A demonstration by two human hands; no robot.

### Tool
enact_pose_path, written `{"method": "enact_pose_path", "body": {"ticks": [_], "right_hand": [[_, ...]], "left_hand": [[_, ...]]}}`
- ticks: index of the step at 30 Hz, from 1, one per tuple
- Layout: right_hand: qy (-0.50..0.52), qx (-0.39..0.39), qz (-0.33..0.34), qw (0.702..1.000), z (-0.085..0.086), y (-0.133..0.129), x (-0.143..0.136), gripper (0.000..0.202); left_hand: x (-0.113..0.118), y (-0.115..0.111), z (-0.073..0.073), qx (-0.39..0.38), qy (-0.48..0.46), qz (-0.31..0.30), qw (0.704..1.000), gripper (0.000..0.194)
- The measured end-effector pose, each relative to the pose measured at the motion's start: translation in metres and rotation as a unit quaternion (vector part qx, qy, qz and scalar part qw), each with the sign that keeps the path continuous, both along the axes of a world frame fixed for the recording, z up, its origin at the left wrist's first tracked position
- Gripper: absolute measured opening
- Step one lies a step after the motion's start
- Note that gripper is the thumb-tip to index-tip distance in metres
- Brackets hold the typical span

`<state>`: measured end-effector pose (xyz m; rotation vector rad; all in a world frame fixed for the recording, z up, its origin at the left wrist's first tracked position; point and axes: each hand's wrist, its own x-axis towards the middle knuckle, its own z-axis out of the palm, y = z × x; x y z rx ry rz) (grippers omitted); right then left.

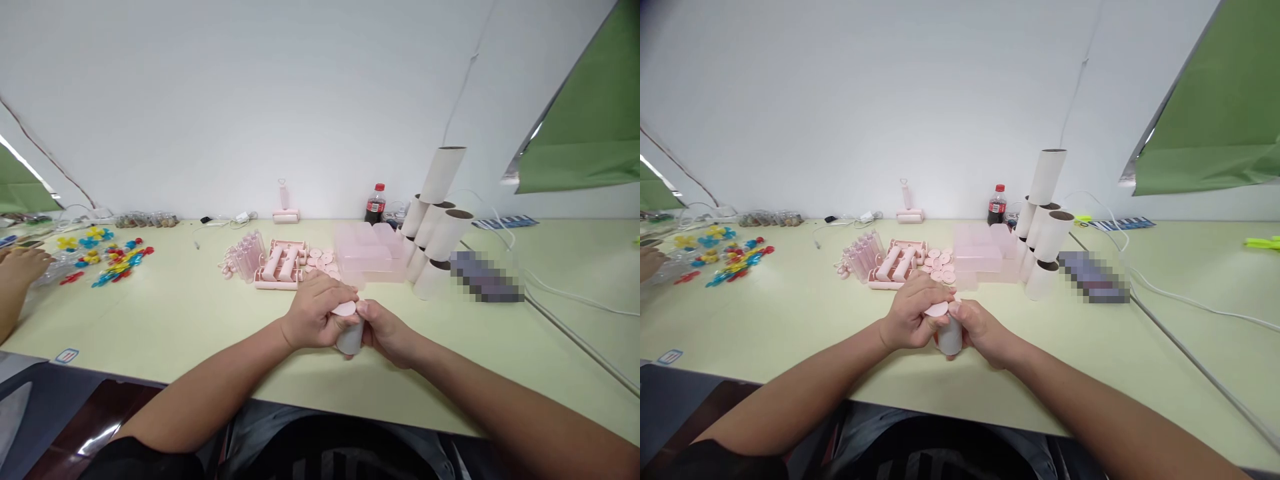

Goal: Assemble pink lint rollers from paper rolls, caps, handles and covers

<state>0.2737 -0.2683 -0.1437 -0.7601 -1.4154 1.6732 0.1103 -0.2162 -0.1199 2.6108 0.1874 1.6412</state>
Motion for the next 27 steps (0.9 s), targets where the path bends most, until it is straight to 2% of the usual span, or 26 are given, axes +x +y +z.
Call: {"method": "enact_pose_path", "body": {"ticks": [9,15,27], "right_hand": [[-0.075,0.101,-0.042,0.991,0.0054,0.0061,0.0047,0.060],[-0.097,0.106,-0.038,0.989,0.0049,0.0081,0.0067,0.058],[-0.112,0.109,-0.039,0.987,0.0060,0.0088,0.0063,0.062]], "left_hand": [[-0.0013,0.0010,-0.0022,-0.057,0.017,-0.073,0.996,0.030],[-0.0019,0.0018,-0.0054,-0.084,0.014,-0.081,0.993,0.033],[-0.0022,0.0049,-0.0070,-0.087,0.020,-0.079,0.993,0.036]]}}
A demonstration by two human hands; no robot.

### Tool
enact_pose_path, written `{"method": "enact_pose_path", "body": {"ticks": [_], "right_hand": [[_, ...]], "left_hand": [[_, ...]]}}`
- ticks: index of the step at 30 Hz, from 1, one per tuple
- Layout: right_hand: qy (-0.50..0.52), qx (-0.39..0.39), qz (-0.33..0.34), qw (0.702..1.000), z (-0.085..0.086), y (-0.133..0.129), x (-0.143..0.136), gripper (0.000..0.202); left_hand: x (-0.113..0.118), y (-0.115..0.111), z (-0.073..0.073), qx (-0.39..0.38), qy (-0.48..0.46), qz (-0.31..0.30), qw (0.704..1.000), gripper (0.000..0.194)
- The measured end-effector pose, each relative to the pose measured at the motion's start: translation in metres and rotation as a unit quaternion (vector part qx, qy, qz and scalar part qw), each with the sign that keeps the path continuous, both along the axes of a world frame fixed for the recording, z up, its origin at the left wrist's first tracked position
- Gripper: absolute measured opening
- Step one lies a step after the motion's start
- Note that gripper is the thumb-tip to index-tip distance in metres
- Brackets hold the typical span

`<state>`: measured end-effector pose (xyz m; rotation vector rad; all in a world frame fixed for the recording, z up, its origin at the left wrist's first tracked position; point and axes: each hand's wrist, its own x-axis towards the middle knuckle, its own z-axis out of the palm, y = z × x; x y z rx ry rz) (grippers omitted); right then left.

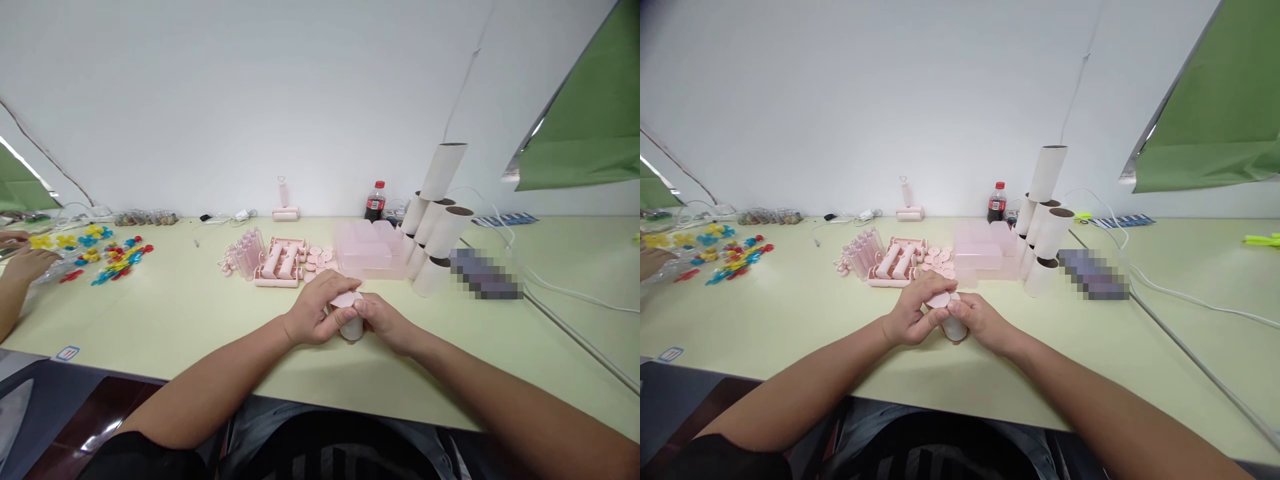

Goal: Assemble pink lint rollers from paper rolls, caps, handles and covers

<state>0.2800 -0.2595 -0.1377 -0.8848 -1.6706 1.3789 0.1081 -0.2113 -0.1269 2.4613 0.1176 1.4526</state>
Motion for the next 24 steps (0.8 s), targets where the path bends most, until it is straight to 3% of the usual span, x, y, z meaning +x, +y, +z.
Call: {"method": "enact_pose_path", "body": {"ticks": [16,24], "right_hand": [[-0.019,0.042,0.016,0.999,-0.0016,0.0014,0.0011,0.068],[-0.012,0.022,0.010,1.000,-0.0039,0.0007,0.0027,0.069]], "left_hand": [[0.0005,-0.0011,0.0025,-0.011,0.009,-0.021,1.000,0.036],[0.0007,0.0003,0.0006,-0.019,0.016,-0.012,1.000,0.037]]}}
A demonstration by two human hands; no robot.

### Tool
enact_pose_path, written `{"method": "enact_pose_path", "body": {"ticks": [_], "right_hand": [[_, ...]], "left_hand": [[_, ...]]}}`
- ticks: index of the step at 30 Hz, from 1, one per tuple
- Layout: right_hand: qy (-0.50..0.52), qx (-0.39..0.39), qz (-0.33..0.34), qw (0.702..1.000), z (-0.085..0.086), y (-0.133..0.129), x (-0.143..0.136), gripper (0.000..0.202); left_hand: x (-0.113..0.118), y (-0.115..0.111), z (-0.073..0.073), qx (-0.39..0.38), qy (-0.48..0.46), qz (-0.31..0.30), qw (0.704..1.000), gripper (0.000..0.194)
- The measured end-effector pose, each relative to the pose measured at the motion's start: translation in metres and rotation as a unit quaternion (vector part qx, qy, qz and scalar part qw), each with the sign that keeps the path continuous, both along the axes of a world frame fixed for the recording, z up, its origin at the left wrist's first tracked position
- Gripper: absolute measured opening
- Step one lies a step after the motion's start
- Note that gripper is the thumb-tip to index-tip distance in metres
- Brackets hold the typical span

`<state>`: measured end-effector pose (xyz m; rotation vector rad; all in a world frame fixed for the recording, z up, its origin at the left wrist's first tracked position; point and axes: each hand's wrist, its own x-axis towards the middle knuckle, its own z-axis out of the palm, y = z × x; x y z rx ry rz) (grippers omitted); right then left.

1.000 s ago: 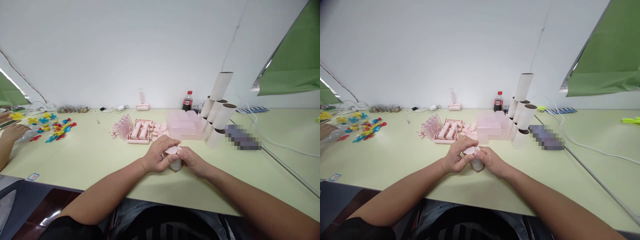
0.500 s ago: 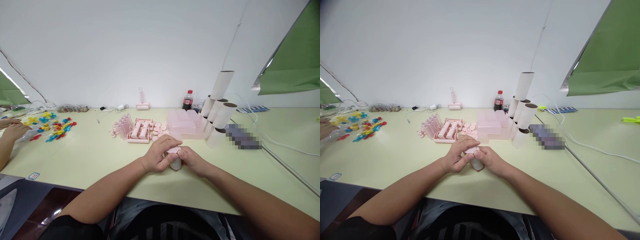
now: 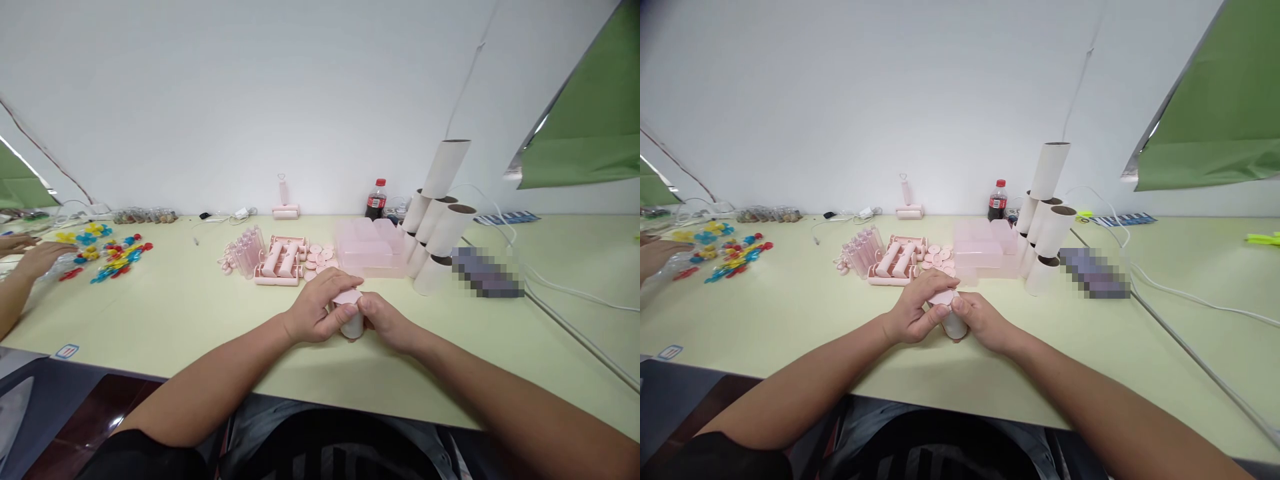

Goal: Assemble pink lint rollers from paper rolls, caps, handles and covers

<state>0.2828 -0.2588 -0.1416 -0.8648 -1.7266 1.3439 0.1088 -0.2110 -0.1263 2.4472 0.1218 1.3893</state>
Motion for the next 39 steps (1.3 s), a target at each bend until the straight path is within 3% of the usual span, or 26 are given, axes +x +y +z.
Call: {"method": "enact_pose_path", "body": {"ticks": [4,8,13,18,26,33,36,39], "right_hand": [[0.025,-0.028,-0.011,0.999,-0.004,0.001,0.001,0.067],[0.118,-0.105,-0.038,0.987,-0.007,0.002,0.001,0.066],[0.161,-0.148,-0.071,0.973,-0.008,0.004,0.002,0.065],[0.169,-0.159,-0.071,0.970,-0.009,0.006,0.004,0.067],[0.179,-0.151,-0.080,0.969,-0.006,0.005,0.000,0.063],[0.134,-0.144,-0.065,0.978,-0.005,0.005,0.000,0.067],[0.099,-0.054,-0.126,0.986,0.004,-0.002,0.000,0.059],[0.130,0.171,-0.236,0.948,0.024,-0.019,0.006,0.058]], "left_hand": [[-0.001,0.002,-0.004,-0.031,-0.002,0.013,0.999,0.045],[-0.002,0.005,-0.011,-0.074,0.001,0.046,0.996,0.061],[-0.003,0.008,-0.012,-0.121,0.056,0.088,0.987,0.073],[-0.003,0.007,-0.010,-0.151,0.086,0.103,0.979,0.069],[-0.002,0.009,-0.008,-0.161,-0.002,0.084,0.983,0.044],[-0.002,0.007,-0.008,-0.154,-0.057,0.070,0.984,0.042],[-0.004,0.007,-0.009,-0.163,-0.109,0.096,0.976,0.042],[-0.006,0.009,-0.010,-0.197,-0.147,0.119,0.962,0.045]]}}
